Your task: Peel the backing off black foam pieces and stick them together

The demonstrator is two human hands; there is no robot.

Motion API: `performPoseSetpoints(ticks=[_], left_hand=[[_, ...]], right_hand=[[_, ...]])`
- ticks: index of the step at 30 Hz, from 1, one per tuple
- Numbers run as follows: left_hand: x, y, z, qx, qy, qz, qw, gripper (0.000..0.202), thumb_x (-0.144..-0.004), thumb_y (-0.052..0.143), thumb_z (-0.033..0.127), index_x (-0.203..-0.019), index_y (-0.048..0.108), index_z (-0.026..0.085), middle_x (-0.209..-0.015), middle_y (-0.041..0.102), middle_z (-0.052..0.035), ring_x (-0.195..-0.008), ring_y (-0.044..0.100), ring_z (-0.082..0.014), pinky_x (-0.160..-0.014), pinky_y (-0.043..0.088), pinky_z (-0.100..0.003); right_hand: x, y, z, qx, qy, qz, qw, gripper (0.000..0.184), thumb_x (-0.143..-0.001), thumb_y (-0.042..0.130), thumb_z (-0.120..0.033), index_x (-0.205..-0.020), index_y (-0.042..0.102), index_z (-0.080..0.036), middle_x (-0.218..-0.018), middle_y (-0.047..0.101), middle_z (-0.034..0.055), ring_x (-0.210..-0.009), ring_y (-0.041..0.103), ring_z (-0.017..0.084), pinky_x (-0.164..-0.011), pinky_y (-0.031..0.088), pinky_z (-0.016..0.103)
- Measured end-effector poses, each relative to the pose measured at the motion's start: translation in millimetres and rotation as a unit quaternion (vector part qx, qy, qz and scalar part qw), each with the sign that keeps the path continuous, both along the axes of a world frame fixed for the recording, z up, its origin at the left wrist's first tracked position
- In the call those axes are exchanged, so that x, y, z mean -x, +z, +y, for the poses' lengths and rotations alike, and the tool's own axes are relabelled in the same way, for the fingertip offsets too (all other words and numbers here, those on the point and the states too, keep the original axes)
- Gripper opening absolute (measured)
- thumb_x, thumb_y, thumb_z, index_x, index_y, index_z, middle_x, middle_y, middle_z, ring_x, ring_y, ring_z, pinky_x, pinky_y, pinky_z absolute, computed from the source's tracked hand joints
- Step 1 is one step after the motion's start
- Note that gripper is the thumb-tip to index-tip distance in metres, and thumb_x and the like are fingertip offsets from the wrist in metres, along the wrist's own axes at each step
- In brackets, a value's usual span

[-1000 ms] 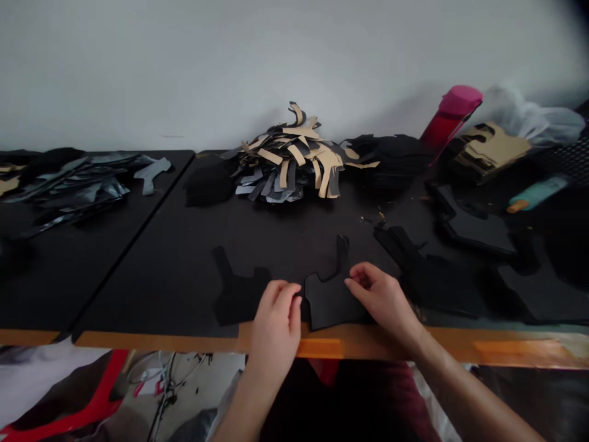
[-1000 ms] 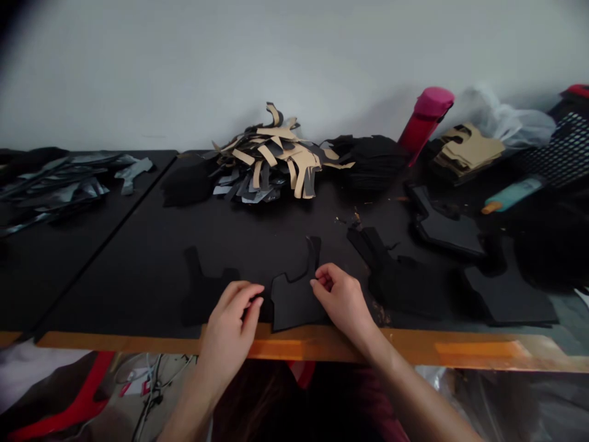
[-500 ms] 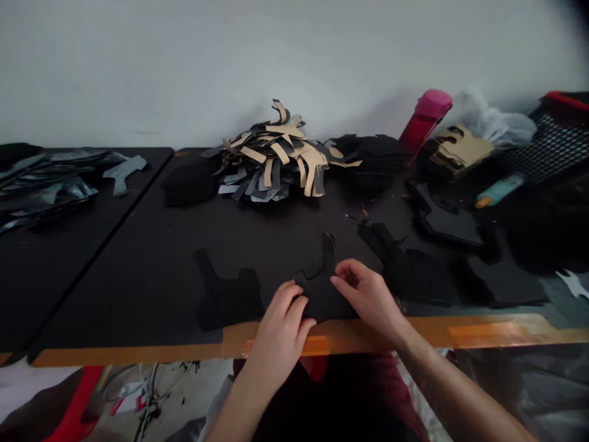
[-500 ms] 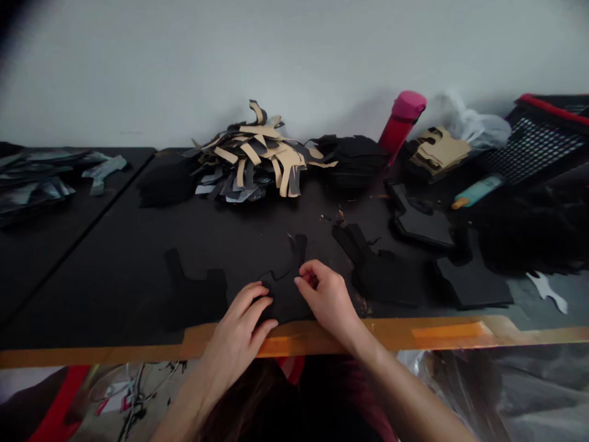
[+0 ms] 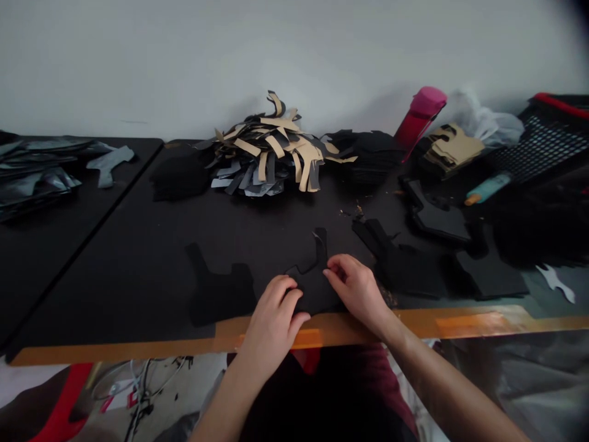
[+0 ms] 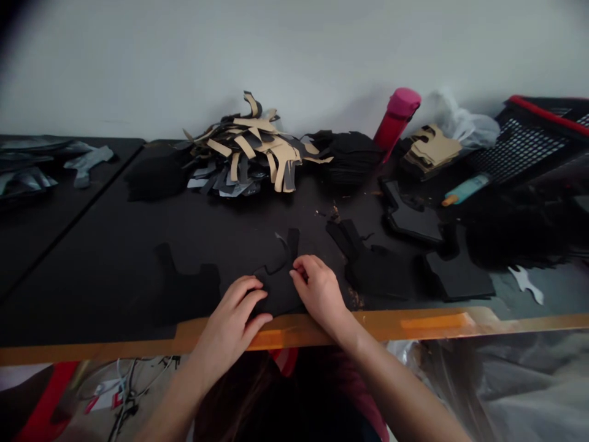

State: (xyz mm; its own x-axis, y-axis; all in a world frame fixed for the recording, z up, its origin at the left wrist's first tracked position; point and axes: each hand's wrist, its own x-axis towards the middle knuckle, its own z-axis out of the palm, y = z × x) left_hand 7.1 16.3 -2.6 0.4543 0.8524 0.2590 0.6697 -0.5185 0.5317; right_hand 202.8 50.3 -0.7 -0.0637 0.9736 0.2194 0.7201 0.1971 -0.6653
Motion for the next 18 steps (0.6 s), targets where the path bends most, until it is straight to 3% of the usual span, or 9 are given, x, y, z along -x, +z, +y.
performPoseSetpoints(ticks=[8,18], left_hand=[[2.3,3.9,4.3,0.019,-0.01,0.024,0.999,0.017,-0.083,0.057,0.018,-0.098,0.05,0.016,-0.136,0.038,-0.0116,-0.123,0.035,-0.0268,-0.1,0.039,-0.046],[3.0,4.5,6.9,0.032,-0.014,0.022,0.999,0.015,-0.083,0.057,0.018,-0.096,0.05,0.017,-0.137,0.038,-0.011,-0.122,0.034,-0.0266,-0.098,0.039,-0.046]], right_hand=[[-0.2,1.7,2.7,0.023,0.001,-0.012,1.0,0.003,-0.079,0.056,-0.016,-0.082,0.056,-0.018,-0.076,0.058,0.0,-0.069,0.054,0.011,-0.065,0.041,0.022],[1.3,3.0,1.2,0.012,0.007,-0.037,0.999,0.003,-0.081,0.055,-0.015,-0.083,0.055,-0.017,-0.079,0.057,0.0009,-0.071,0.053,0.012,-0.066,0.04,0.023]])
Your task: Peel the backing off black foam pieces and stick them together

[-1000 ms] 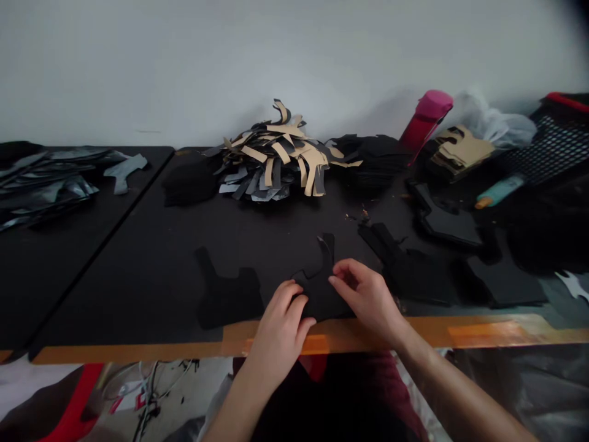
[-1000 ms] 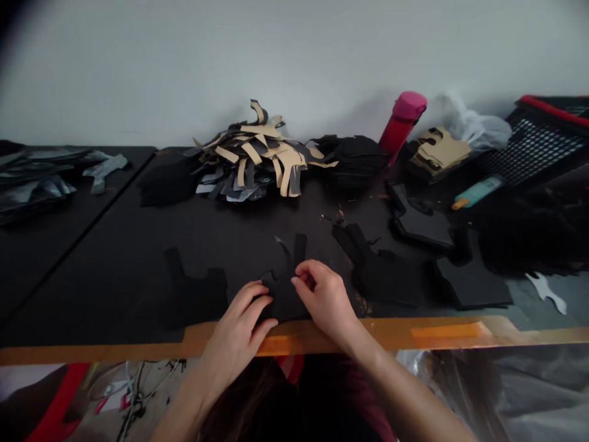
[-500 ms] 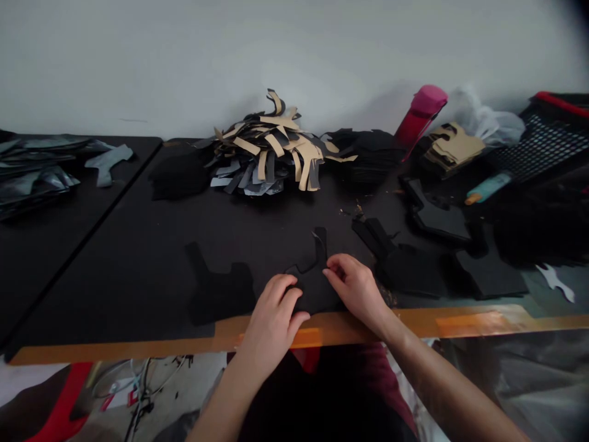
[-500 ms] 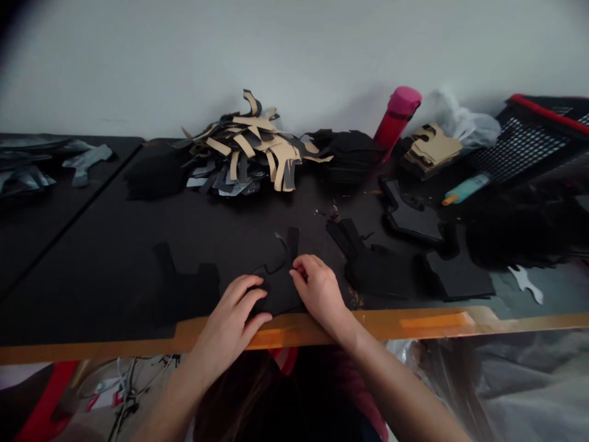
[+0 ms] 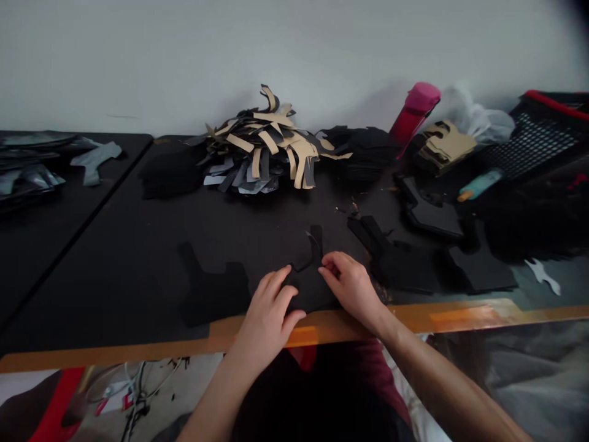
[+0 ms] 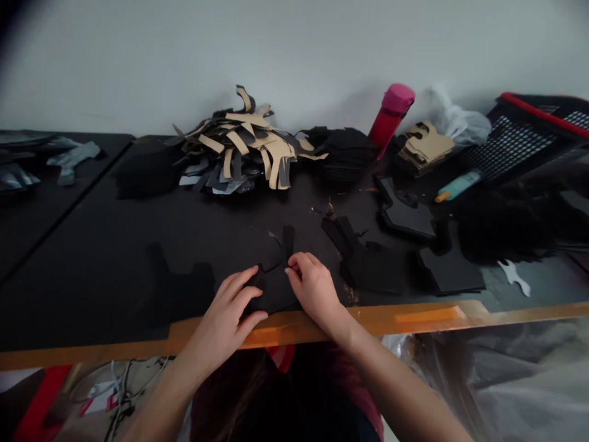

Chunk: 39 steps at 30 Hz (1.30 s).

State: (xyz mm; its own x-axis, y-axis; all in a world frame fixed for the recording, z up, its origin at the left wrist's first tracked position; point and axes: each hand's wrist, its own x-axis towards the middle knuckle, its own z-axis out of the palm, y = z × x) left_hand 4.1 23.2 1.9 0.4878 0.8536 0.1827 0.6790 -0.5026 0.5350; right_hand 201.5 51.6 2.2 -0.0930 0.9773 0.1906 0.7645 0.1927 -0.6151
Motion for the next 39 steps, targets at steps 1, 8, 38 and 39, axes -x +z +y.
performPoseSetpoints(ticks=[1,8,38,39], left_hand=[[0.1,-0.5,0.3,0.002,0.0,-0.001,1.0,0.015,-0.083,0.057,0.018,-0.096,0.05,0.017,-0.137,0.037,-0.0114,-0.122,0.034,-0.0268,-0.099,0.039,-0.046],[0.4,-0.9,-0.4,0.023,0.018,-0.003,1.0,0.018,-0.08,0.06,0.019,-0.095,0.05,0.018,-0.141,0.031,-0.0108,-0.125,0.03,-0.0278,-0.101,0.036,-0.048],[2.6,-5.3,0.3,0.004,0.025,-0.025,0.999,0.017,-0.081,0.061,0.023,-0.095,0.052,0.02,-0.136,0.032,-0.0113,-0.121,0.033,-0.0298,-0.094,0.041,-0.052],[2.7,-5.4,0.7,0.003,0.023,-0.024,0.999,0.017,-0.081,0.061,0.023,-0.095,0.052,0.02,-0.137,0.032,-0.0113,-0.12,0.033,-0.03,-0.094,0.042,-0.052]], right_hand=[[-0.4,-0.2,-0.7,-0.005,0.001,0.005,1.0,0.003,-0.081,0.055,-0.015,-0.083,0.055,-0.017,-0.079,0.057,0.0007,-0.071,0.053,0.012,-0.066,0.04,0.023],[-3.5,-0.8,-8.0,-0.06,0.049,0.039,0.996,0.005,-0.087,0.049,-0.016,-0.086,0.053,-0.018,-0.083,0.055,0.0021,-0.075,0.052,0.011,-0.069,0.042,0.021],[-3.5,-4.4,-6.3,-0.063,0.035,0.039,0.997,0.005,-0.083,0.052,-0.014,-0.083,0.05,-0.018,-0.081,0.055,0.0024,-0.076,0.053,0.013,-0.07,0.043,0.024],[-3.2,-4.0,-6.3,-0.062,0.034,0.039,0.997,0.005,-0.083,0.052,-0.014,-0.083,0.05,-0.018,-0.081,0.055,0.0023,-0.076,0.052,0.013,-0.07,0.043,0.024]])
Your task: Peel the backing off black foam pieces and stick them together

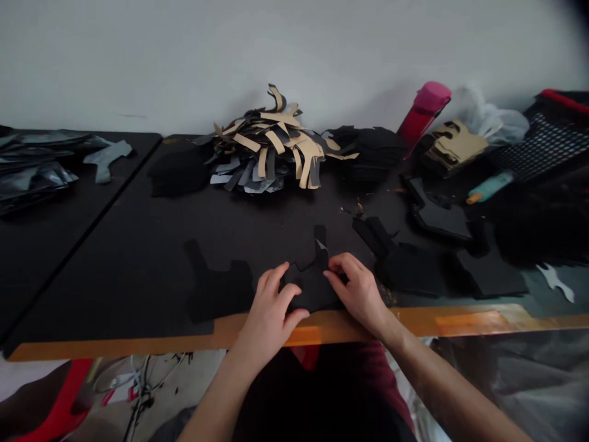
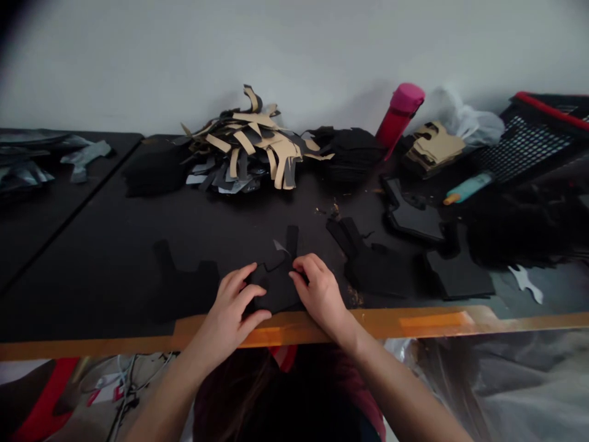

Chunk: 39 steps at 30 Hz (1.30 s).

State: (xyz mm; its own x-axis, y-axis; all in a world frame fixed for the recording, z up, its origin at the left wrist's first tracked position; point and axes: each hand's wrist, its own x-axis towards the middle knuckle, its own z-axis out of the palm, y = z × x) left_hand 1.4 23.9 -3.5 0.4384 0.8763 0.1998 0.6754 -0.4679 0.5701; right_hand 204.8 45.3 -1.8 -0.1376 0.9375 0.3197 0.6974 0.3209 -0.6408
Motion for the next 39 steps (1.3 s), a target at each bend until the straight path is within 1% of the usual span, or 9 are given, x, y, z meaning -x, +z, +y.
performPoseSetpoints(ticks=[7,11,13,17,21,23,28,34,39], left_hand=[[-1,0.7,1,-0.008,-0.001,0.009,1.0,0.015,-0.082,0.06,0.024,-0.095,0.053,0.02,-0.135,0.034,-0.0112,-0.118,0.035,-0.03,-0.093,0.042,-0.051],[0,1.5,0,-0.006,-0.016,0.026,1.0,0.026,-0.083,0.058,0.024,-0.109,0.054,0.022,-0.137,0.029,-0.011,-0.12,0.032,-0.0302,-0.095,0.041,-0.051],[0,1.5,0,-0.009,-0.021,0.034,0.999,0.029,-0.084,0.057,0.024,-0.113,0.055,0.023,-0.138,0.026,-0.0107,-0.12,0.031,-0.0304,-0.096,0.04,-0.051],[0,0.6,1,-0.014,-0.022,0.035,0.999,0.029,-0.084,0.057,0.024,-0.113,0.057,0.024,-0.138,0.026,-0.0101,-0.121,0.031,-0.0307,-0.097,0.04,-0.052],[-1,1.2,1,-0.019,-0.015,0.03,0.999,0.029,-0.082,0.059,0.022,-0.111,0.058,0.024,-0.136,0.028,-0.0103,-0.119,0.033,-0.0317,-0.094,0.042,-0.054],[-1,2.1,0,-0.016,-0.015,0.034,0.999,0.029,-0.082,0.059,0.023,-0.111,0.059,0.023,-0.136,0.028,-0.011,-0.119,0.033,-0.0319,-0.094,0.042,-0.053],[-1,2.8,0,-0.006,-0.013,0.044,0.999,0.029,-0.083,0.058,0.023,-0.112,0.058,0.023,-0.138,0.025,-0.011,-0.121,0.031,-0.0314,-0.096,0.041,-0.051],[-1,2.8,-1,-0.006,-0.011,0.05,0.999,0.029,-0.084,0.056,0.023,-0.113,0.058,0.023,-0.139,0.024,-0.0105,-0.122,0.03,-0.0312,-0.098,0.039,-0.051],[-1,1.9,0,0.0,-0.015,0.054,0.998,0.029,-0.084,0.055,0.024,-0.113,0.058,0.023,-0.139,0.023,-0.0111,-0.122,0.029,-0.0317,-0.097,0.04,-0.051]], right_hand=[[2,0.4,0,0.0,-0.007,-0.012,1.0,0.005,-0.083,0.05,-0.013,-0.084,0.052,-0.018,-0.082,0.056,0.0032,-0.078,0.053,0.014,-0.071,0.044,0.025],[3,-1.8,-1,-0.011,-0.005,-0.027,1.0,0.007,-0.084,0.048,-0.012,-0.085,0.052,-0.018,-0.084,0.056,0.0038,-0.081,0.053,0.014,-0.074,0.045,0.025],[3,-3.0,-1,-0.019,-0.001,-0.031,0.999,0.007,-0.085,0.047,-0.012,-0.086,0.052,-0.018,-0.084,0.056,0.0041,-0.081,0.053,0.014,-0.075,0.045,0.025],[3,-4.7,-1,-0.034,0.003,-0.037,0.999,0.007,-0.086,0.047,-0.013,-0.086,0.052,-0.018,-0.085,0.057,0.0049,-0.082,0.053,0.015,-0.076,0.045,0.028],[2,-5.4,1,-0.064,-0.003,-0.052,0.997,0.006,-0.082,0.052,-0.012,-0.081,0.053,-0.019,-0.081,0.058,0.0047,-0.083,0.051,0.018,-0.079,0.045,0.033],[1,-5.8,2,-0.068,-0.005,-0.046,0.997,0.006,-0.082,0.052,-0.013,-0.081,0.054,-0.019,-0.081,0.058,0.0046,-0.085,0.05,0.018,-0.08,0.045,0.034],[0,-6.2,3,-0.051,-0.01,-0.036,0.998,0.005,-0.082,0.054,-0.014,-0.082,0.055,-0.019,-0.081,0.059,0.0046,-0.087,0.051,0.018,-0.08,0.044,0.034],[-3,-5.6,6,-0.032,-0.031,-0.056,0.997,0.007,-0.079,0.061,-0.018,-0.085,0.058,-0.018,-0.097,0.057,0.0074,-0.095,0.05,0.02,-0.086,0.043,0.037],[-11,-3.6,13,0.001,0.005,-0.075,0.997,0.013,-0.079,0.062,-0.023,-0.09,0.059,-0.018,-0.101,0.054,0.0081,-0.096,0.05,0.02,-0.086,0.044,0.037]])
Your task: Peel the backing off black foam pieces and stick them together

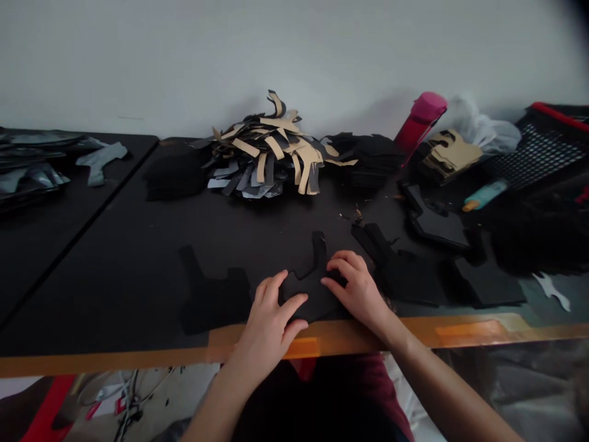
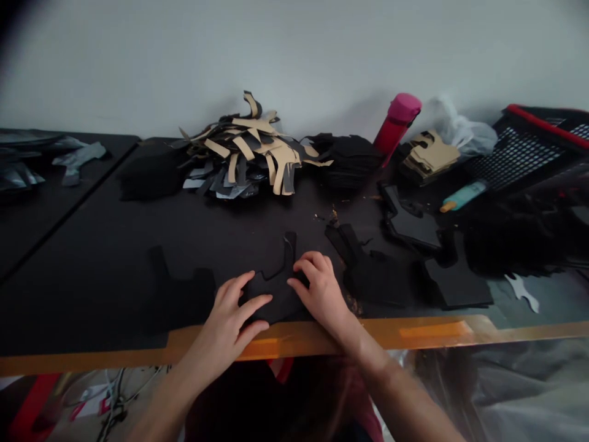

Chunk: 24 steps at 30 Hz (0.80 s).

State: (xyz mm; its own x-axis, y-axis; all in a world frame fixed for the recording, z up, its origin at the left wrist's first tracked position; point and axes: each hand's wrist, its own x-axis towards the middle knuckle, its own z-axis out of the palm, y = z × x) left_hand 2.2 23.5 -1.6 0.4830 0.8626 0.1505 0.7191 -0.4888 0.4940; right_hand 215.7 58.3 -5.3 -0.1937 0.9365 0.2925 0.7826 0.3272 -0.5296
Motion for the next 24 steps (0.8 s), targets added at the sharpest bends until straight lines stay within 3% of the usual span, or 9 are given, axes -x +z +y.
performPoseSetpoints(ticks=[5,13,18,24], left_hand=[[0,-1.8,0,-0.008,0.0,-0.007,1.0,0.029,-0.084,0.056,0.024,-0.113,0.058,0.023,-0.139,0.023,-0.0107,-0.122,0.03,-0.0317,-0.097,0.04,-0.052],[-1,0.7,0,0.0,0.001,-0.008,1.0,0.028,-0.084,0.055,0.023,-0.112,0.059,0.021,-0.138,0.023,-0.0118,-0.123,0.028,-0.032,-0.099,0.038,-0.05],[0,-2.1,-1,-0.011,0.001,-0.012,1.0,0.029,-0.084,0.055,0.022,-0.113,0.058,0.021,-0.138,0.023,-0.0124,-0.122,0.029,-0.0328,-0.097,0.039,-0.052],[0,-6.6,0,-0.017,0.0,-0.028,0.999,0.031,-0.083,0.055,0.018,-0.113,0.057,0.021,-0.139,0.023,-0.0122,-0.122,0.029,-0.0324,-0.096,0.04,-0.052]], right_hand=[[-6,5.1,10,0.055,0.031,0.004,0.998,0.024,-0.079,0.062,-0.027,-0.101,0.059,-0.019,-0.109,0.051,0.0092,-0.098,0.05,0.02,-0.074,0.048,0.029],[-7,18.8,47,0.153,0.014,0.129,0.98,0.013,-0.074,0.063,-0.022,-0.084,0.057,-0.017,-0.08,0.056,0.0004,-0.07,0.051,0.01,-0.062,0.042,0.021],[-7,20.9,67,0.149,0.027,0.146,0.978,0.01,-0.073,0.061,-0.021,-0.08,0.055,-0.017,-0.079,0.055,-0.0001,-0.07,0.051,0.009,-0.063,0.043,0.021],[-7,11.1,75,0.13,0.057,0.153,0.978,0.007,-0.071,0.06,-0.018,-0.074,0.053,-0.016,-0.09,0.053,0.0027,-0.074,0.05,0.01,-0.064,0.044,0.022]])
